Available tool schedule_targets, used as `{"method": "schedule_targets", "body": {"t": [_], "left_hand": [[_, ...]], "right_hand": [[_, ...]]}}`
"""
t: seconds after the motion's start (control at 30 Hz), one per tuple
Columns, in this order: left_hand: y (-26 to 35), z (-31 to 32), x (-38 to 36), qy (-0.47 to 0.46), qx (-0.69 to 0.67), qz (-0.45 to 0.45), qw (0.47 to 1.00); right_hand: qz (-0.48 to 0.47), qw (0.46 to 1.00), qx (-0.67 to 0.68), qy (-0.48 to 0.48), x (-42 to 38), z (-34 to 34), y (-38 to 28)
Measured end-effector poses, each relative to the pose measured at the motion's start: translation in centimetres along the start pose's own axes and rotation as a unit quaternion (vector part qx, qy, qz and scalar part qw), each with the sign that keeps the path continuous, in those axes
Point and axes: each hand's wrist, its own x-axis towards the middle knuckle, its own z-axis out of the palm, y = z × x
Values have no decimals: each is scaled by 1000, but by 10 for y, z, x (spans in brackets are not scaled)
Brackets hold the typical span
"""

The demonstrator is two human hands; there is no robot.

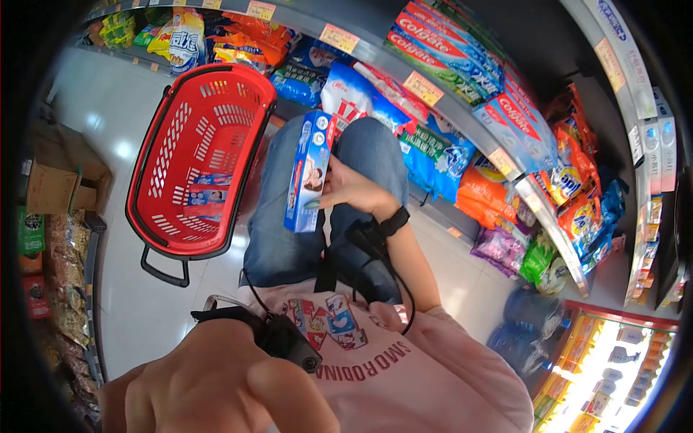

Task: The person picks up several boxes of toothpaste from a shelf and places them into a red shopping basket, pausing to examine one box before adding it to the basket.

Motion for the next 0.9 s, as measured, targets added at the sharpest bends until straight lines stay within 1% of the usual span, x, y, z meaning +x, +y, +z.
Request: {"method": "schedule_targets", "body": {"t": [0.07,0.1,0.17,0.2,0.23,0.27,0.3,0.33,0.37,0.4,0.43,0.47,0.5,0.53,0.57,0.63,0.67,0.7,0.73,0.77,0.8,0.83,0.87,0.9], "left_hand": [[-4,-16,6,-90,-32,33,995],[-5,-23,8,-129,-49,49,989],[-5,-29,4,-203,-83,80,972],[-2,1,-5,-18,52,37,998],[18,4,-17,-15,59,25,998],[50,-6,-27,-32,195,-102,975],[82,-17,-33,-51,325,-227,917],[99,-20,-33,-68,445,-342,825],[95,-38,-37,-81,435,-307,842],[48,-92,-39,-89,318,-118,937],[22,-126,-34,-94,277,-39,955],[2,-139,-24,-74,284,-32,955],[-17,-138,-6,-88,294,-40,951],[-42,-134,6,-26,321,-81,943],[-63,-130,18,35,346,-119,930],[-96,-154,9,98,506,-135,846],[-112,-171,1,129,469,-169,858],[-127,-186,-6,159,428,-203,866],[-138,-193,-12,179,397,-240,867],[-147,-190,-11,199,365,-277,866],[-155,-187,-13,165,298,-272,900],[-162,-191,-9,126,289,-294,902],[-167,-192,-9,119,293,-305,898],[-171,-193,-10,113,297,-314,894]], "right_hand": [[-19,1000,-4,-9,4,2,-1],[-7,1000,-15,-3,0,2,-3],[-5,1000,6,-8,2,-2,3],[-35,999,-10,-12,5,-4,6],[-54,998,-22,-14,5,-6,10],[-48,999,-25,-2,5,-5,10],[-44,999,-26,9,4,-4,8],[-34,999,-23,15,2,-7,9],[-32,999,3,14,0,-5,8],[-10,999,-13,37,-3,0,1],[11,998,-31,60,-6,6,-7],[11,996,-20,90,-11,15,-17],[11,992,-8,123,-16,19,-22],[-74,985,117,99,1,-12,16],[-52,976,160,139,1,-15,15],[-78,965,222,111,-3,-17,9],[-91,964,223,116,-6,-19,5],[-90,967,221,92,-10,-21,2],[-88,969,218,69,-16,-23,-1],[-77,973,208,68,-20,-23,-2],[-78,979,179,53,-25,-24,-3],[-77,985,149,37,-29,-25,-5],[-69,981,174,45,-30,-23,-3],[-79,983,163,27,-31,-27,-1]]}}
